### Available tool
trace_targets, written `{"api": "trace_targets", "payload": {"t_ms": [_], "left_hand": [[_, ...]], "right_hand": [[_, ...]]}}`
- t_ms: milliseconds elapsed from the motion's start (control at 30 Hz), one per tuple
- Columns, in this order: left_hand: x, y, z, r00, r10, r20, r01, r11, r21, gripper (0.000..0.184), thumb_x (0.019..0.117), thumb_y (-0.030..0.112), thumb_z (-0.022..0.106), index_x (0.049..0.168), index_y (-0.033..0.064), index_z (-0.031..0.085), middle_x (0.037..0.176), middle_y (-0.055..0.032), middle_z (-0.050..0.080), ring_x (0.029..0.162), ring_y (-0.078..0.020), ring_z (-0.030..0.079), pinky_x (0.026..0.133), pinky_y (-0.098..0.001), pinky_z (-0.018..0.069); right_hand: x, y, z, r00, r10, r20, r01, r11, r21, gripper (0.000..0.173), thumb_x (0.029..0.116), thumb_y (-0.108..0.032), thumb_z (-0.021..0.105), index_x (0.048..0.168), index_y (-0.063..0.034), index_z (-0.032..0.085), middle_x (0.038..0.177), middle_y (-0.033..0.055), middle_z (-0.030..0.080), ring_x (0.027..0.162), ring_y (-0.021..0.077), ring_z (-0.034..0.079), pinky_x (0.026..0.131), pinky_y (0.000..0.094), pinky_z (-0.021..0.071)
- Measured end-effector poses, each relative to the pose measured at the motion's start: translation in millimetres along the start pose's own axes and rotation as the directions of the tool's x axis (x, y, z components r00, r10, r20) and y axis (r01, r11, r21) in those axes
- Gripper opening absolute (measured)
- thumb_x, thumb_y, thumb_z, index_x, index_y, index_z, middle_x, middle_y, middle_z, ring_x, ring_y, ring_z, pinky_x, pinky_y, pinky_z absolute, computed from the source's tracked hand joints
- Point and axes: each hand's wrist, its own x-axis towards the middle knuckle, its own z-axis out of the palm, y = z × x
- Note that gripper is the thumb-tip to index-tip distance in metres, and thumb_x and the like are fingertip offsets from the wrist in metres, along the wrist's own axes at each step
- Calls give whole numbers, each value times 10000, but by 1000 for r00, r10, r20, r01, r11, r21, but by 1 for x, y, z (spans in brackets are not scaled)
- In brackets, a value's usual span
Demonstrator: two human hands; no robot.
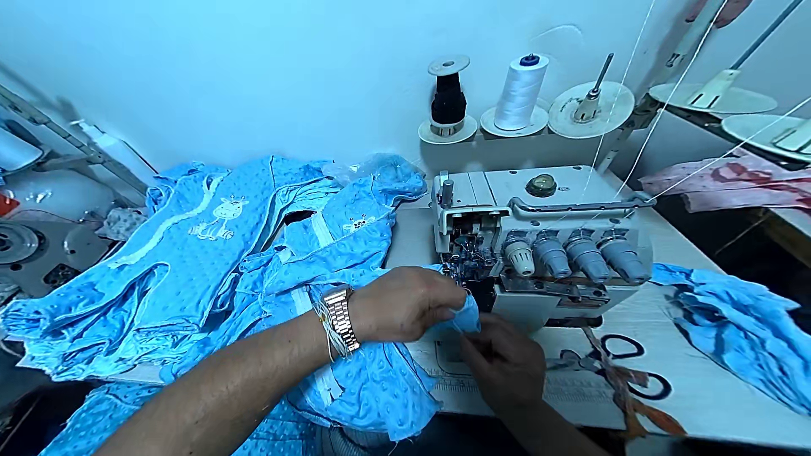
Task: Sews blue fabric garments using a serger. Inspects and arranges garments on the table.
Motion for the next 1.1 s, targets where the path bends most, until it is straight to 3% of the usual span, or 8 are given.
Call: {"api": "trace_targets", "payload": {"t_ms": [267, 400, 500, 567, 633, 733, 933, 1100], "left_hand": [[-19, 8, 19, 995, 78, -69, -52, 946, 320, 204, 942, 66, 516, 822, 102, 676, 724, -26, 571, 684, -175, 583, 581, -315, 446], [-24, 10, 26, 981, -8, -195, 80, 928, 363, 166, 928, 61, 545, 853, 85, 692, 735, -35, 580, 674, -186, 596, 572, -324, 468], [-21, 17, 20, 947, -193, -256, 295, 839, 458, 125, 942, 100, 605, 922, 52, 718, 779, -67, 614, 683, -229, 632, 572, -377, 510], [-13, 21, 13, 937, -261, -232, 345, 794, 500, 80, 904, 82, 658, 877, 54, 728, 767, -67, 604, 659, -232, 617, 558, -384, 478], [-7, 20, 9, 960, -202, -194, 272, 838, 473, 75, 848, 31, 679, 802, 71, 723, 745, -57, 609, 640, -212, 605, 550, -374, 452], [-3, 15, 3, 971, -133, -198, 195, 922, 334, 99, 898, 75, 674, 838, 78, 752, 795, -40, 633, 702, -184, 620, 595, -363, 467], [-4, -7, -4, 987, -63, -149, 70, 997, 45, 156, 973, 59, 607, 900, 11, 737, 974, -93, 724, 933, -170, 705, 802, -331, 583], [-4, -16, -7, 997, -24, -74, 21, 999, -44, 168, 992, 46, 580, 942, -8, 732, 914, -95, 721, 891, -163, 696, 800, -321, 565]], "right_hand": [[11, 14, 0, 996, -85, 6, 85, 996, -15, 164, 912, -122, 679, 774, -43, 638, 867, 46, 715, 713, -2, 641, 631, 117, 528], [17, 15, 5, 999, -41, 18, 41, 999, 22, 74, 898, -96, 671, 842, -49, 662, 825, 24, 679, 689, -10, 607, 621, 110, 513], [16, 9, 7, 999, -41, 3, 41, 995, -92, 97, 909, -75, 645, 907, -26, 729, 836, 49, 684, 697, 0, 606, 633, 105, 507], [17, 4, 10, 999, -37, -5, 35, 979, -200, 152, 918, -85, 632, 967, -24, 762, 853, 64, 690, 676, 17, 598, 605, 117, 494], [21, -2, 10, 999, -33, 2, 32, 952, -304, 175, 917, -111, 615, 965, -32, 763, 853, 66, 672, 653, 34, 580, 578, 136, 479], [26, -7, 7, 1000, 4, 6, -2, 929, -370, 178, 913, -177, 632, 895, -50, 755, 829, 54, 593, 626, 34, 521, 540, 138, 432], [32, -9, 5, 999, 39, 22, -29, 937, -348, 183, 936, -241, 680, 870, -88, 758, 1148, 116, 627, 787, 22, 579, 633, 139, 482], [33, -1, 2, 998, -10, 67, 25, 974, -225, 169, 922, -190, 689, 831, -63, 752, 1262, 126, 654, 823, -12, 606, 662, 121, 495]]}}
